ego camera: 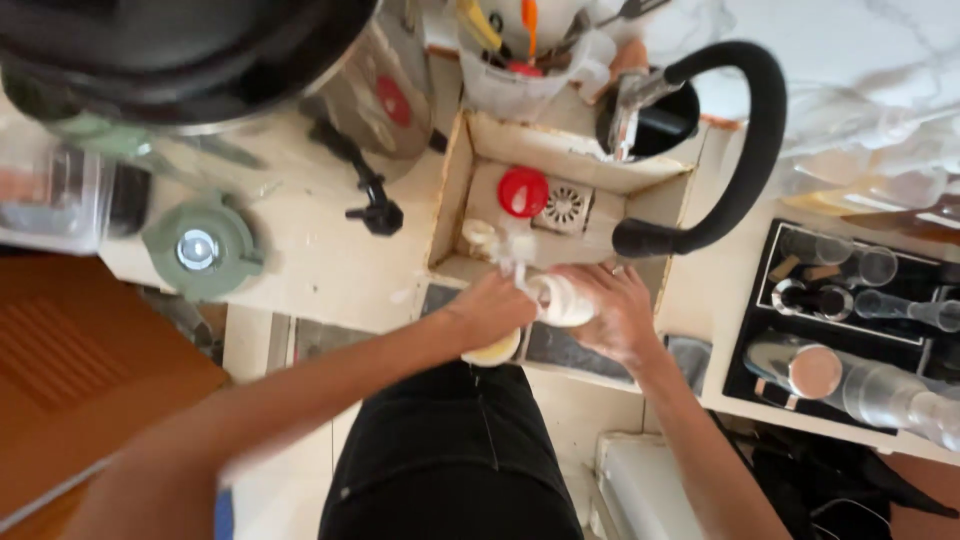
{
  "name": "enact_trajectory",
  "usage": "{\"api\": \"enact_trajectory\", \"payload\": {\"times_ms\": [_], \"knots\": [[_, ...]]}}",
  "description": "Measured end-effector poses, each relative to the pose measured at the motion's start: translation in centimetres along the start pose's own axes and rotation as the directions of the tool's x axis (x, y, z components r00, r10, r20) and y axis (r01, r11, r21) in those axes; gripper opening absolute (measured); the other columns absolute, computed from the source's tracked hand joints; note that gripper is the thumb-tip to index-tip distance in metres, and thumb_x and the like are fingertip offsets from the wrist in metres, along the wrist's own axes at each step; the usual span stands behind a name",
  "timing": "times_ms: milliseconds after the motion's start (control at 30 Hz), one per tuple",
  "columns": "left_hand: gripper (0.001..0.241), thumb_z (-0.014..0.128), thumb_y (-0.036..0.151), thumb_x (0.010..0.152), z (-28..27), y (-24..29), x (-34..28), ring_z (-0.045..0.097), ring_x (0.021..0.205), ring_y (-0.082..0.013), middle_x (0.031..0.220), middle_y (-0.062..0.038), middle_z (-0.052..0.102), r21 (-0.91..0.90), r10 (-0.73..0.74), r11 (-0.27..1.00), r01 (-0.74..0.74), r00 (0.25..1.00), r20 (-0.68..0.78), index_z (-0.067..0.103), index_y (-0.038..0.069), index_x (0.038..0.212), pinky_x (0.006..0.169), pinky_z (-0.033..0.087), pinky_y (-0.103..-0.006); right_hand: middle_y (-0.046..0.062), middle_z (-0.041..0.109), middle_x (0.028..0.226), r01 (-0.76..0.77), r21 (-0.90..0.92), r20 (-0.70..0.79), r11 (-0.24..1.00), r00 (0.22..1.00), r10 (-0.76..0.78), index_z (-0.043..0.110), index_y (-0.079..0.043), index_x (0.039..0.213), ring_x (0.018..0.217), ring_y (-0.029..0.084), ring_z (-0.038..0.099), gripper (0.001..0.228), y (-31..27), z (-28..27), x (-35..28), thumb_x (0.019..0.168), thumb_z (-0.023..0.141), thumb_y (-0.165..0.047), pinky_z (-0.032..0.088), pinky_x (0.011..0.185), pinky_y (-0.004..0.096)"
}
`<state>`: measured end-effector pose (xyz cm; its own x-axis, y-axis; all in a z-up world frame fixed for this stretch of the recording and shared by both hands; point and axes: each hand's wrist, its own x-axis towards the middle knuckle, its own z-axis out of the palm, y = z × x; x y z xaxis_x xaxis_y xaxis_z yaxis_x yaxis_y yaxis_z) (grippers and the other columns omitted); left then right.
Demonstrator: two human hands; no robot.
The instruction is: Wiping down a counter and washing a small plastic container in a sink.
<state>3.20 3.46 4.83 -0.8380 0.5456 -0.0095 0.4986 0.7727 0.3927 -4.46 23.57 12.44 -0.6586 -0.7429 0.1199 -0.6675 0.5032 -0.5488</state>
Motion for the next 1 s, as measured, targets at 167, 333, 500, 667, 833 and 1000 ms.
{"api": "enact_trajectory", "payload": {"times_ms": [167,333,500,667,833,1000], "knots": [[0.027,0.066,0.015,0.075,-3.3,0.4,0.2,0.07,0.091,-0.0335,0.087,-0.012,0.074,0.152,0.05,0.988,-0.034,0.994,-0.1,0.073,0.011,0.101,0.077,0.052,-0.0473,0.004,0.072,0.111,0.006,0.133,0.007,0.991,1.0,-0.007,0.068,-0.014,0.121,0.098,0.026,0.066,0.072,1.2,-0.7,0.8,0.052,0.087,-0.014,0.049,0.084,0.041],[0.017,0.074,0.018,0.09,1.6,-0.8,0.4,0.072,0.091,-0.0333,0.095,-0.017,0.072,-0.423,-0.091,0.892,0.161,0.979,0.181,0.072,0.003,0.099,0.082,0.057,-0.0415,0.002,0.073,0.111,0.095,0.159,-0.051,0.983,0.995,-0.088,0.071,-0.015,0.119,0.098,0.023,0.067,0.065,0.2,0.9,1.4,0.057,0.09,-0.017,0.049,0.085,0.04],[0.028,0.071,0.017,0.092,2.8,-0.1,2.1,0.069,0.078,-0.0179,0.099,-0.005,0.071,-0.76,-0.272,-0.601,0.248,0.83,0.487,0.066,0.005,0.116,0.068,0.057,-0.0314,0.002,0.072,0.12,-0.042,-0.162,-0.248,0.986,0.969,0.001,0.073,-0.018,0.12,0.105,0.023,0.065,0.067,1.5,6.0,-0.4,0.055,0.091,-0.016,0.037,0.087,0.047],[0.026,0.068,0.01,0.096,10.4,-0.2,1.5,0.065,0.078,-0.0153,0.098,-0.007,0.067,-0.753,-0.398,-0.649,0.108,0.795,0.457,0.065,0.0,0.119,0.064,0.053,-0.0312,-0.001,0.066,0.133,-0.042,-0.316,-0.302,0.948,0.952,-0.059,0.07,-0.027,0.128,0.126,0.025,0.059,0.071,3.6,8.3,-0.4,0.061,0.09,-0.016,0.027,0.105,0.053],[0.032,0.064,-0.001,0.085,5.6,0.2,0.7,0.066,0.088,-0.0126,0.101,-0.007,0.072,-0.98,-0.563,0.174,0.096,0.826,-0.019,0.065,-0.002,0.117,0.076,0.055,-0.0295,0.004,0.063,0.135,0.121,-0.204,-0.357,0.971,0.915,-0.189,0.067,-0.027,0.129,0.129,0.031,0.055,0.067,6.3,9.4,0.2,0.066,0.092,-0.023,0.025,0.108,0.055],[0.007,0.071,0.007,0.079,11.3,-2.5,-3.4,0.074,0.089,-0.0202,0.096,-0.009,0.079,-0.787,-0.498,0.603,0.129,0.831,-0.246,0.076,0.011,0.081,0.081,0.059,-0.033,0.008,0.064,0.137,0.204,-0.063,-0.301,0.977,0.929,-0.214,0.065,-0.018,0.125,0.136,0.036,0.054,0.059,7.2,9.7,1.5,0.07,0.086,-0.013,0.031,0.115,0.058]]}}
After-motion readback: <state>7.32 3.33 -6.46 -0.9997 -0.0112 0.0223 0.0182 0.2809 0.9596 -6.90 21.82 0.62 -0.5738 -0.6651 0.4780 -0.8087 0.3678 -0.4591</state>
